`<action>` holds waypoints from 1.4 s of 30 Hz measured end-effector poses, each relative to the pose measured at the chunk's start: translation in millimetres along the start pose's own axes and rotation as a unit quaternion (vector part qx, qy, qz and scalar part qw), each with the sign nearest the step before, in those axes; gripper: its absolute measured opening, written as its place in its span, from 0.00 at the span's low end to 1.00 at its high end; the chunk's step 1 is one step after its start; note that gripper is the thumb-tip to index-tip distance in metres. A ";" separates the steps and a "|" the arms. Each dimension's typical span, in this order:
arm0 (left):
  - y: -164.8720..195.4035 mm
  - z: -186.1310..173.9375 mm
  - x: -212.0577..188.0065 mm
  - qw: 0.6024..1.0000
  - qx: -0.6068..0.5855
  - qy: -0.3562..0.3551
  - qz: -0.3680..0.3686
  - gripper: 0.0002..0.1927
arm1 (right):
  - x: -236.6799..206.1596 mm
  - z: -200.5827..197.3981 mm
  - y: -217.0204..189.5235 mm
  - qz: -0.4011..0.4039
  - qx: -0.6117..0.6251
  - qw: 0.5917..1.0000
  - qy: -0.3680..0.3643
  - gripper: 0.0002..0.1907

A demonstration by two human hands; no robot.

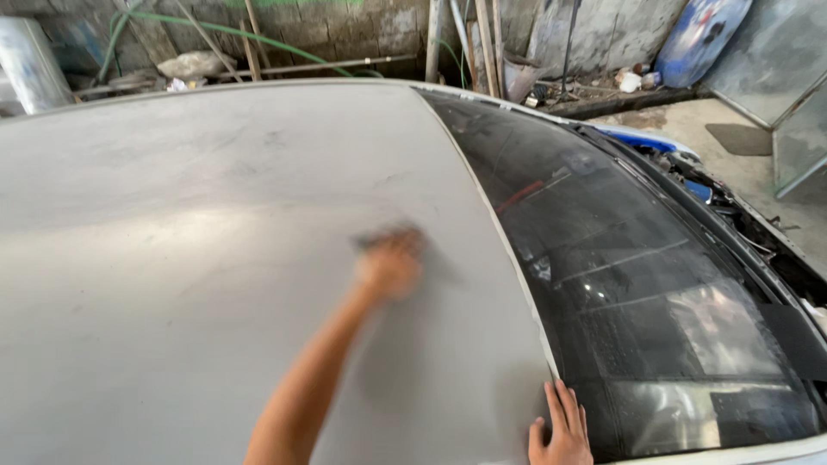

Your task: The person sands the roof of a white car using a sanding block. They move the block back and forth across the roof surface, covering different areas methodically.

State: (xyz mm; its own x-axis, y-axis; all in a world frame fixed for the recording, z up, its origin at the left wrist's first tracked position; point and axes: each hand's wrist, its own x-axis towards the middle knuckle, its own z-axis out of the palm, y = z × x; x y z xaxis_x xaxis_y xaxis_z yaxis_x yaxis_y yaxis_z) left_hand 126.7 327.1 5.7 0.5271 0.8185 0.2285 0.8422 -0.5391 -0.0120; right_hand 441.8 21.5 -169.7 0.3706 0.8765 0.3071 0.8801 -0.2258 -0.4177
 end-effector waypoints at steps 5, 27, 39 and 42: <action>-203.4 -38.6 -45.6 0.958 0.078 0.062 -0.270 0.27 | 2.6 5.8 12.2 -0.004 0.004 1.000 -0.016 0.35; 90.2 31.0 -54.8 0.967 -0.082 -0.114 0.211 0.32 | 11.3 -2.2 4.2 -0.018 0.023 1.000 -0.007 0.35; 13.9 19.5 -55.6 0.995 -0.046 -0.087 0.020 0.35 | 7.6 -4.7 -3.5 -0.045 0.031 0.998 0.035 0.36; 145.8 27.6 -52.7 0.952 -0.097 -0.113 0.268 0.32 | 9.0 -3.1 -6.1 -0.096 0.051 0.988 0.109 0.39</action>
State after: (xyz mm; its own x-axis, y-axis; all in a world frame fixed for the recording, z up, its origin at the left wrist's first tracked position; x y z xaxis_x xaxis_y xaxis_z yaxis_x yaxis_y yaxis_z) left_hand 224.8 210.8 -35.0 0.9047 0.4254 0.0237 0.4201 -0.8999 0.1169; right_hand 440.7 29.4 -161.7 0.2644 0.7840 0.5616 0.9100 -0.0101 -0.4144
